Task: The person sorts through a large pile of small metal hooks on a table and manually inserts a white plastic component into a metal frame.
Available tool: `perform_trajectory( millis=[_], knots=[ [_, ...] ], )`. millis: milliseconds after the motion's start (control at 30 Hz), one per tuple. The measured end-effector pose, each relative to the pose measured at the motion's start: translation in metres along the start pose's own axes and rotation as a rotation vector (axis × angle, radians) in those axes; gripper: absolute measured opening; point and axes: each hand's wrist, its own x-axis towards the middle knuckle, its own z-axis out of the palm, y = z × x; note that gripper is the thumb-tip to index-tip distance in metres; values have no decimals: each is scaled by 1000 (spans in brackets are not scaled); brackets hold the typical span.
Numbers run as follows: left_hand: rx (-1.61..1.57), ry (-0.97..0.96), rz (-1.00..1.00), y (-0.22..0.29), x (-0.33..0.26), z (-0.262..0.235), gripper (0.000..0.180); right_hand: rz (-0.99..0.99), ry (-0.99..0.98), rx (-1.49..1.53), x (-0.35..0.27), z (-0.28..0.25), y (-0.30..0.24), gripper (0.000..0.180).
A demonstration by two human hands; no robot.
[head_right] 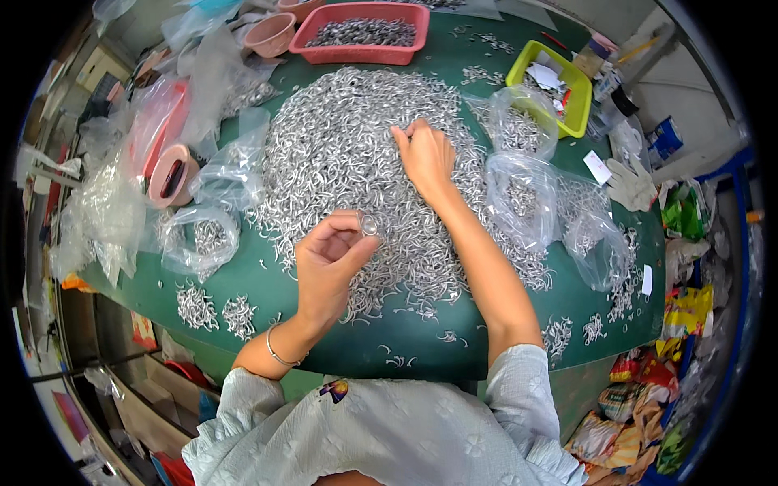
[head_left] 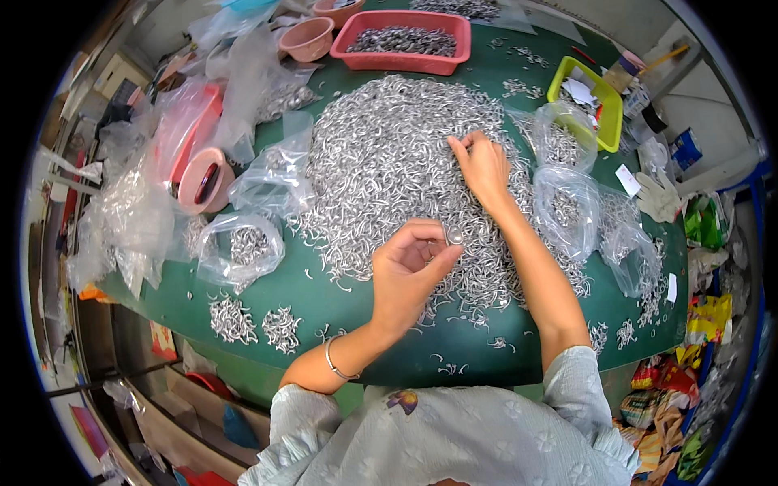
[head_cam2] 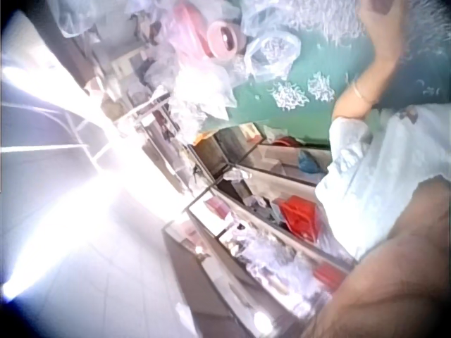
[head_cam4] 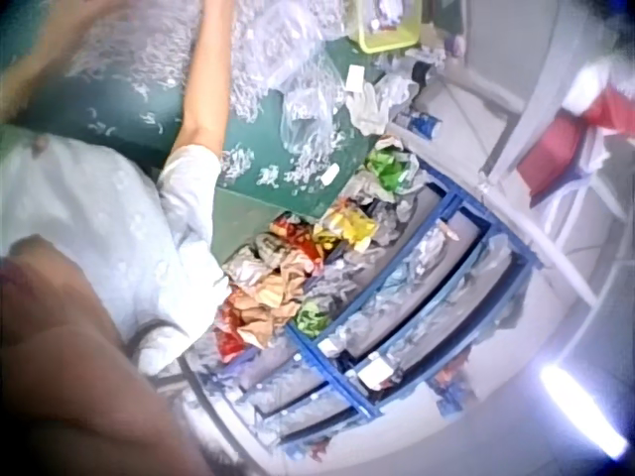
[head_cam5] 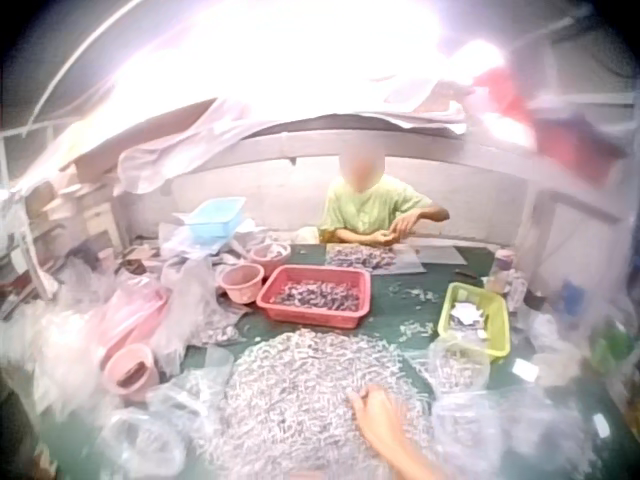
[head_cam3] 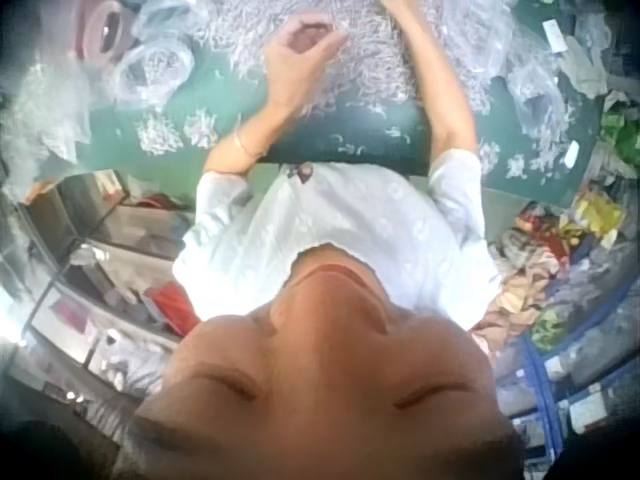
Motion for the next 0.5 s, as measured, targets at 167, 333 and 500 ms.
perform_trajectory(
  millis=[167,333,500],
  knots=[
    [20,24,44,11,3,-8,16,2,-41,-166,10,16,-11,38],
    [5,28,54,18,2,-8,15,51,-17,-72,8,7,-6,32],
    [-29,-15,111,18,-1,-5,14,41,-108,827,-19,-26,3,21]
  ],
)
